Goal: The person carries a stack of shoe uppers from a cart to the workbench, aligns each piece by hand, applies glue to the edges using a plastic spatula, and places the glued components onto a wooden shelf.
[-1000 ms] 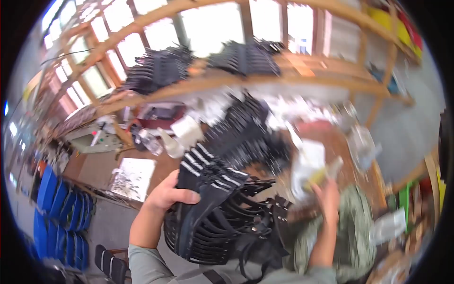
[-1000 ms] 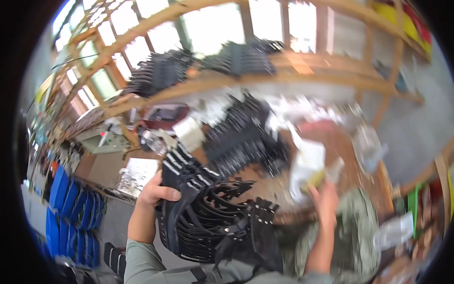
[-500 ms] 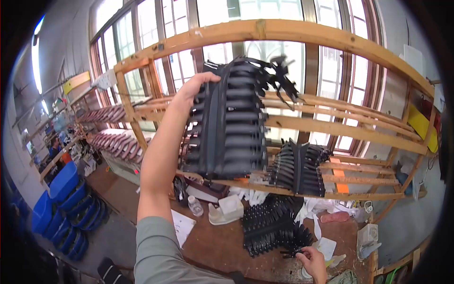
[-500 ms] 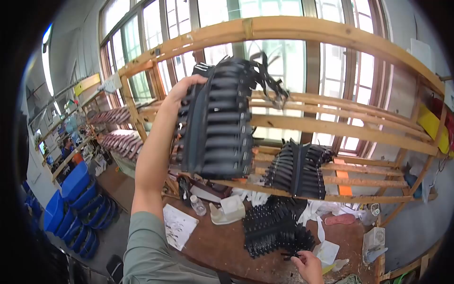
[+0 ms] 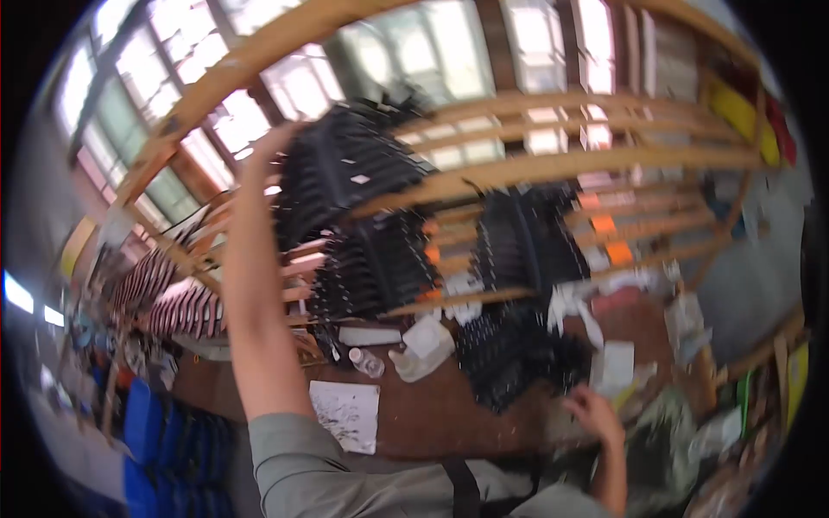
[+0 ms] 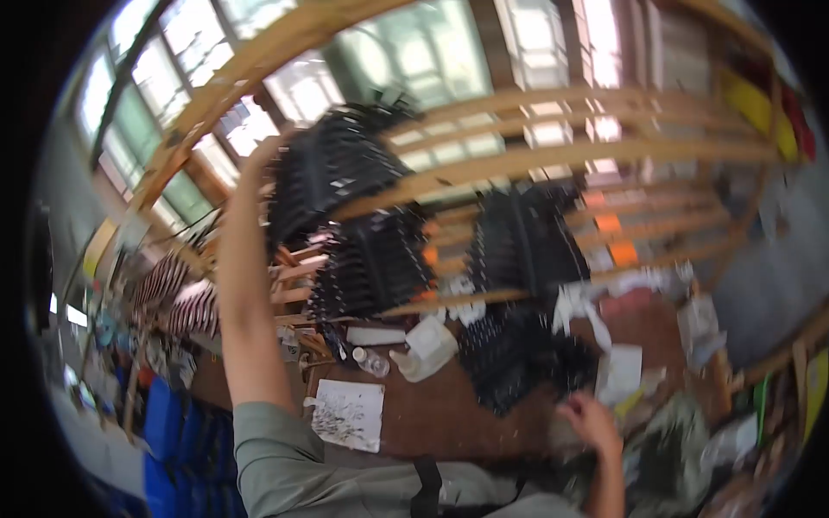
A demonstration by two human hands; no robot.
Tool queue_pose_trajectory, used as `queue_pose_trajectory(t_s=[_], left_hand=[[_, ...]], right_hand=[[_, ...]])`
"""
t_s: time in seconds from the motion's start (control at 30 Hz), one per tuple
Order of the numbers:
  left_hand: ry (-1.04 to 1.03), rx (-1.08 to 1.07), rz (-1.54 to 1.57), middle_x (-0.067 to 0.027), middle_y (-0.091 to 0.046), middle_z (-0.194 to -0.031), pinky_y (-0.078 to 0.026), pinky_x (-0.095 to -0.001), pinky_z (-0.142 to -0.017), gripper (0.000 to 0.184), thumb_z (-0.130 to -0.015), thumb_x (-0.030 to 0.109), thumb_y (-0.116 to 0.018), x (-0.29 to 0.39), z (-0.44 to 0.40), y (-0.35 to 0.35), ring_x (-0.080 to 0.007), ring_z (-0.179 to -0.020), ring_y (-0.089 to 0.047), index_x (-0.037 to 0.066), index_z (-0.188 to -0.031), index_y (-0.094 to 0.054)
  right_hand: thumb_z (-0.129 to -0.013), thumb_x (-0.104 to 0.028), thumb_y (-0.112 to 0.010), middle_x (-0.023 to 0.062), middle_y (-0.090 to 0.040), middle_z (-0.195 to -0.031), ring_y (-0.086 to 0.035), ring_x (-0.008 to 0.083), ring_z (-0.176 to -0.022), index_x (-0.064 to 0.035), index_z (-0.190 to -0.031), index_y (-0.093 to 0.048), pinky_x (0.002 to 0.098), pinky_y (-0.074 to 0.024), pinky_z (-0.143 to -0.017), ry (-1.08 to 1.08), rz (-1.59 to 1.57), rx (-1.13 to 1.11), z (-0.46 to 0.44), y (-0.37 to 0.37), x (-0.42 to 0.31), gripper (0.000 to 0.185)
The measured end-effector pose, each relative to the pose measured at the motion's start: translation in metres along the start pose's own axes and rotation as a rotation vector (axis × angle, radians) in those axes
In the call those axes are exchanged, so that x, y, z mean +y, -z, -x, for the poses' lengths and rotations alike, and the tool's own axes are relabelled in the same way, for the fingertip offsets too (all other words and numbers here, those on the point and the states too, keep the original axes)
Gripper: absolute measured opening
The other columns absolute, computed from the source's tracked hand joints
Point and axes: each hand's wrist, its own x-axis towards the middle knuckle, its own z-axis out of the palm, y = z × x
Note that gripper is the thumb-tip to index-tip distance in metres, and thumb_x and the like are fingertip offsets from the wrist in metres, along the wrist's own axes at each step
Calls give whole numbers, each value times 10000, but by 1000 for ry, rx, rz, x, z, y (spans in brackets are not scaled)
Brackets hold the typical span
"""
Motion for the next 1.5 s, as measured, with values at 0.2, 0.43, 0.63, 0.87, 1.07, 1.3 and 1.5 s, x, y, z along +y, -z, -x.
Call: queue_pose_trajectory(t_s=[0.2, 0.43, 0.63, 0.87, 1.07, 1.3, 1.5], left_hand=[[-1003, 681, 235, -196, -581, -1187, -501, -417, -917, 421, -972, 211, -428, -25, 194, 14, -302, -1057, -592, -136, -1202, -499], [-217, -494, 15, -156, -611, -1038, -498, -334, -762, 287, -865, 166, -613, -186, 365, -274, -248, -918, -611, -61, -1040, -606], [438, -511, 280, -169, -506, -1177, -442, -315, -913, 695, -865, 297, -693, -353, 394, -444, -246, -1079, -546, -135, -1310, -379], [426, -335, 329, -215, -361, -1316, -370, -356, -1016, 750, -871, 265, -688, -337, 418, -458, -276, -1190, -468, -140, -1358, -287], [571, -160, 570, -129, -522, -1184, -400, -309, -952, 539, -896, 151, -650, -346, 425, -457, -183, -1081, -517, -104, -1281, -373], [634, -158, 692, -105, -547, -1107, -438, -256, -871, 430, -900, 101, -629, -356, 425, -455, -147, -1001, -541, -80, -1225, -414], [631, -116, 694, -81, -557, -1072, -440, -242, -854, 347, -902, 87, -615, -354, 426, -459, -137, -971, -549, -66, -1165, -449]], right_hand=[[-842, -310, -658, 159, -678, -906, -653, 324, -863, -38, -986, -649, 395, -506, -747, 28, -163, -164, -38, -52, 43, 308], [-846, -201, -654, 144, -662, -847, -651, 286, -784, -57, -990, -657, 347, -505, -708, -31, -579, 336, -156, -106, 78, 204], [-745, -276, -722, 163, -526, -1208, -470, 303, -1145, 46, -1205, -542, 406, -366, -953, 29, 191, 369, -233, -147, 102, 589], [-700, -243, -753, 150, -538, -1129, -465, 317, -1141, 15, -1115, -531, 444, -337, -977, 9, 286, 514, -219, -156, 87, 536], [-656, -141, -761, 176, -545, -1117, -482, 343, -1152, -18, -988, -519, 479, -318, -1022, 95, 143, 513, -229, -147, 98, 429], [-713, -175, -718, 230, -559, -1184, -485, 372, -1183, 36, -1025, -530, 496, -280, -1067, 130, 200, 465, -225, -137, 89, 421], [-711, -145, -738, 200, -586, -1098, -537, 344, -1109, 5, -977, -522, 473, -301, -1054, 109, 144, 394, -232, -139, 99, 374]])
